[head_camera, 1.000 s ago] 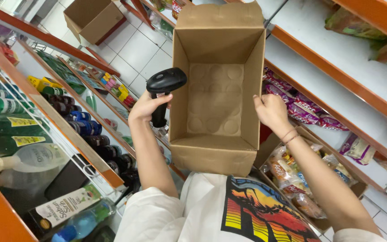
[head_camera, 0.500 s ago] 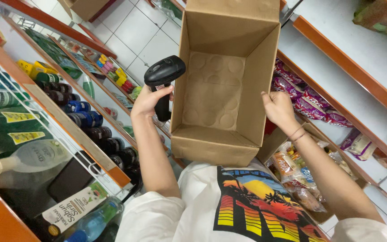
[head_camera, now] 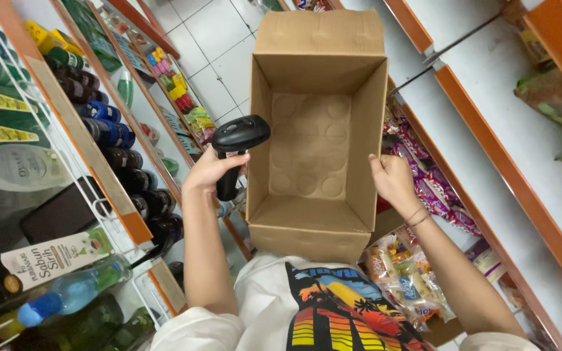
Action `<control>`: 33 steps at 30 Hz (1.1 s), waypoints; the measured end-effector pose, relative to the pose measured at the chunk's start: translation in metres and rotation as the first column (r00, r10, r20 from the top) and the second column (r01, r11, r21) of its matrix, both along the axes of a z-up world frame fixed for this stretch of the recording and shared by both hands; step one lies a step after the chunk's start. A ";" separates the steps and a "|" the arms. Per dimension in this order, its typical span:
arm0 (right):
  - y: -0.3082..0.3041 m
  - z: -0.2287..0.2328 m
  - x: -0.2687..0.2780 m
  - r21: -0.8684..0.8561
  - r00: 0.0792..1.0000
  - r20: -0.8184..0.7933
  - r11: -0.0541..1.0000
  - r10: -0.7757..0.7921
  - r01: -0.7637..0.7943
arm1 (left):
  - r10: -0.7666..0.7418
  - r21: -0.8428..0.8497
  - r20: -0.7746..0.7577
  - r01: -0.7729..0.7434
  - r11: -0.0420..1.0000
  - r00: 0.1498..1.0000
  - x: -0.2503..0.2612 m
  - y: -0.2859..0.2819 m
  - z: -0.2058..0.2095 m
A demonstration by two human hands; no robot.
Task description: The person removes packaged bread from a cardboard box and places it onto a refrigerated display shelf. They use a handheld barcode scanner to scan each item before arranging it on the shelf.
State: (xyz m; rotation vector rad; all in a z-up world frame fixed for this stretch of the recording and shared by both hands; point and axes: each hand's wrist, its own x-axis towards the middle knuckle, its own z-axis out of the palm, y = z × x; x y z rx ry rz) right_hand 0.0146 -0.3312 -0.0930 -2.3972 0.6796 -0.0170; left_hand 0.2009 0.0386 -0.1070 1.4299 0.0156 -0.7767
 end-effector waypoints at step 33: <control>0.068 -0.031 0.257 -0.140 0.975 0.051 0.968 0.218 -0.209 | 0.238 -0.051 -0.046 -0.240 0.969 0.970 0.198 0.075 -0.042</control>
